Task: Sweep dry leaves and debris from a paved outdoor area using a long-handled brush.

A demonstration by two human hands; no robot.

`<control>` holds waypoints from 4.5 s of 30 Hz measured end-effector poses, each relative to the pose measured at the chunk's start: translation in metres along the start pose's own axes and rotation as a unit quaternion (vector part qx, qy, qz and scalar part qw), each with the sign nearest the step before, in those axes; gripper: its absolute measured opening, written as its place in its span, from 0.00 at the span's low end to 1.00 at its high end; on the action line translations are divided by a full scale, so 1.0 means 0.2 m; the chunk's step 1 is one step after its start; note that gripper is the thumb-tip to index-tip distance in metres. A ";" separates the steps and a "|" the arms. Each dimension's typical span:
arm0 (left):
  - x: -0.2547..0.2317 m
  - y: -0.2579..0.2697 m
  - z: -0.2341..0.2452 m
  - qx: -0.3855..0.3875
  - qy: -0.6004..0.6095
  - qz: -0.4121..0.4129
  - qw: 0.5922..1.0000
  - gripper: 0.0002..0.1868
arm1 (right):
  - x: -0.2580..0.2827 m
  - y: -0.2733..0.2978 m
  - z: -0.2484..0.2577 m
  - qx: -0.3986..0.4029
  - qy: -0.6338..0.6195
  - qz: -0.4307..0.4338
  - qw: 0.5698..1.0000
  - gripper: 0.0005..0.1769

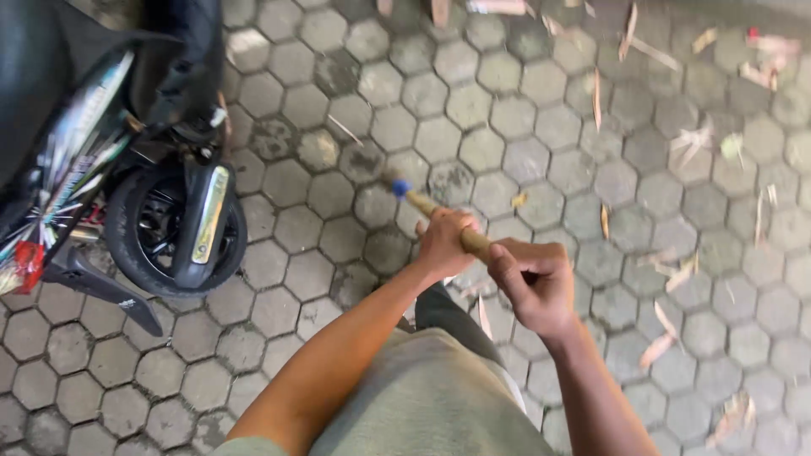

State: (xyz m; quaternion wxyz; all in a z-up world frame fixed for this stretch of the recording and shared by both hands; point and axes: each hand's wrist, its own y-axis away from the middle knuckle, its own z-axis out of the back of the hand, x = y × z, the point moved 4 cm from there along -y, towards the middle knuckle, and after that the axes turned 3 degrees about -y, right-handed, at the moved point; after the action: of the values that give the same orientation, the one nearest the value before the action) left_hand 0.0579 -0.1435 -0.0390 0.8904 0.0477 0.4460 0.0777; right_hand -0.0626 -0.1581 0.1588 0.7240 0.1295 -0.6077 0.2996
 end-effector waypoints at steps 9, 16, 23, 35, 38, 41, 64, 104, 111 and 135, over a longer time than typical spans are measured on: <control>-0.04 -0.24 0.43 -0.088 -0.120 0.050 0.988 0.12 | -0.09 -0.42 0.06 0.115 -0.138 0.044 0.983 0.23; 0.06 -0.49 0.59 -0.135 -0.079 0.082 0.984 0.13 | -0.13 -0.80 0.02 0.163 -0.111 0.049 0.979 0.22; 0.36 -0.84 0.78 -0.136 -0.111 0.060 0.983 0.11 | -0.38 -1.20 -0.14 0.150 -0.119 0.005 0.982 0.25; 1.27 -1.37 0.75 -0.023 -0.091 0.083 0.992 0.12 | -1.00 -1.77 -0.60 0.120 -0.017 -0.115 0.986 0.24; 0.96 -1.45 0.75 0.012 -0.064 0.084 0.994 0.13 | -0.79 -1.83 -0.44 0.102 0.041 -0.096 0.989 0.19; 0.66 -1.53 0.66 0.064 -0.021 0.055 0.996 0.15 | -0.65 -1.81 -0.25 0.058 0.054 -0.114 0.990 0.18; 0.73 -1.82 0.98 0.052 -0.097 0.036 0.993 0.11 | -0.82 -2.09 -0.20 0.061 -0.026 -0.083 0.994 0.21; -0.20 -3.83 0.42 0.009 0.081 -0.208 0.975 0.10 | -1.22 -3.25 1.42 -0.088 0.107 -0.068 0.988 0.20; 0.15 -4.23 0.44 -0.024 0.020 -0.187 0.982 0.11 | -1.70 -3.54 1.35 -0.149 0.110 -0.115 0.976 0.21; -0.43 -4.48 0.33 0.229 0.049 -0.170 0.957 0.11 | -1.39 -3.66 1.83 -0.225 0.136 -0.205 0.943 0.22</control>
State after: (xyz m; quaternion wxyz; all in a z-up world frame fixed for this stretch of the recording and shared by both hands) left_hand 0.1453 -1.0409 -0.0700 0.8327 0.1697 0.4966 -0.1767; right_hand 0.0542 -1.0134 0.1051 0.8556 0.0428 -0.5157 0.0151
